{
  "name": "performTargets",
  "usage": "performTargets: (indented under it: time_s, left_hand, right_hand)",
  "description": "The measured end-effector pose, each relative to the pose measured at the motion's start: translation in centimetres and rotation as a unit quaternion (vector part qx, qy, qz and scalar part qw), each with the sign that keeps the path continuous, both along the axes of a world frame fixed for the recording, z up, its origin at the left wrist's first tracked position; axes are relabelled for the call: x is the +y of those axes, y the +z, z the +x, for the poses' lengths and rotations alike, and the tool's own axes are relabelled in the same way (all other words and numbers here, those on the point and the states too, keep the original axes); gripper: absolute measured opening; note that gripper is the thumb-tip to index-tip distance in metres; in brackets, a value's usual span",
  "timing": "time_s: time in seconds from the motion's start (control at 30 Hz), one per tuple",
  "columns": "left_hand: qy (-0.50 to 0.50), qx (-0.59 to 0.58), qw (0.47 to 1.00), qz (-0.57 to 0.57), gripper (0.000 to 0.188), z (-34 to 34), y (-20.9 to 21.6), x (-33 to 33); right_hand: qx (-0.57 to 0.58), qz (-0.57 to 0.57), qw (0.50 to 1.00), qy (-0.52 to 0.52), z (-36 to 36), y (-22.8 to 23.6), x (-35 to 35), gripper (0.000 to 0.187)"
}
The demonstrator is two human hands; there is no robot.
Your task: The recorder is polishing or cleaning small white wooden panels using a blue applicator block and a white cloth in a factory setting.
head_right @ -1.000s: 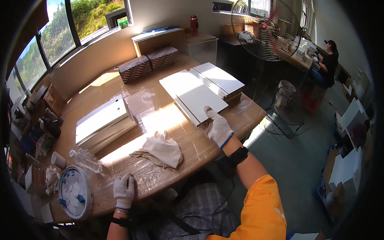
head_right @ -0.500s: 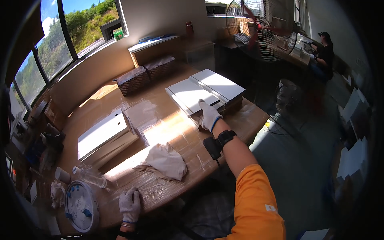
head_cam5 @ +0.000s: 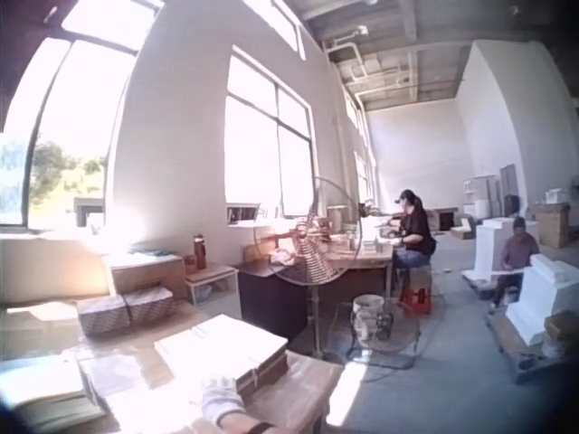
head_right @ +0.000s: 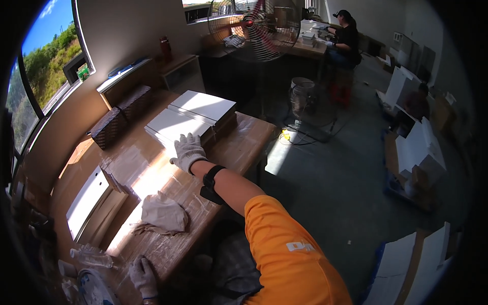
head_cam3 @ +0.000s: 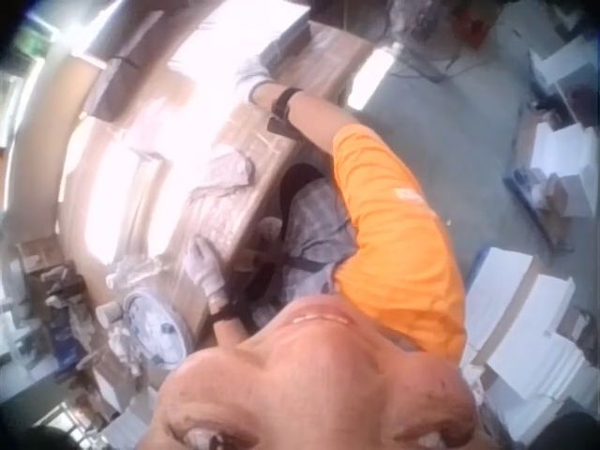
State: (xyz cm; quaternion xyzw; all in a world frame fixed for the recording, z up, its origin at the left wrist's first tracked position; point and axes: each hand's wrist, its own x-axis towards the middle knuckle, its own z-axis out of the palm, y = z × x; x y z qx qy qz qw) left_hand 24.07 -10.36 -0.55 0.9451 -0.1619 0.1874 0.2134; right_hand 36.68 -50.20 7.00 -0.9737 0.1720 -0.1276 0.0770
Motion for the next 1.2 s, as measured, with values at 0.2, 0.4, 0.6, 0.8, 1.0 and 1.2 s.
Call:
performTargets:
  time_s: [0.2,0.4,0.6,0.8,1.0,1.2]
  left_hand:
    - [0.011,0.034,0.999,-0.002,0.021,-0.7,1.3,-1.2]
    - [0.03,0.017,0.999,0.006,0.022,-0.4,0.4,-0.1]
    - [0.03,0.066,0.997,-0.01,0.02,0.1,2.2,-0.4]
    - [0.044,0.068,0.997,-0.011,0.025,-0.1,1.5,0.6]
    - [0.022,0.08,0.997,-0.01,0.026,-0.3,1.4,1.1]
    - [-0.009,0.12,0.991,-0.05,0.029,0.0,1.0,0.8]
  right_hand:
    - [0.039,-0.01,0.999,-0.01,0.9,-1.7,-2.0,0.049]
    - [0.085,-0.022,0.996,-0.016,1.7,-0.6,-0.7,0.051]
    - [-0.039,-0.108,0.992,0.056,1.4,4.6,6.0,0.063]
    - [-0.228,-0.157,0.883,0.378,3.3,7.1,17.2,0.073]
    - [-0.059,-0.248,0.879,0.403,7.1,8.9,27.9,0.094]
    - [0.161,-0.027,0.94,0.301,10.5,4.6,27.4,0.076]
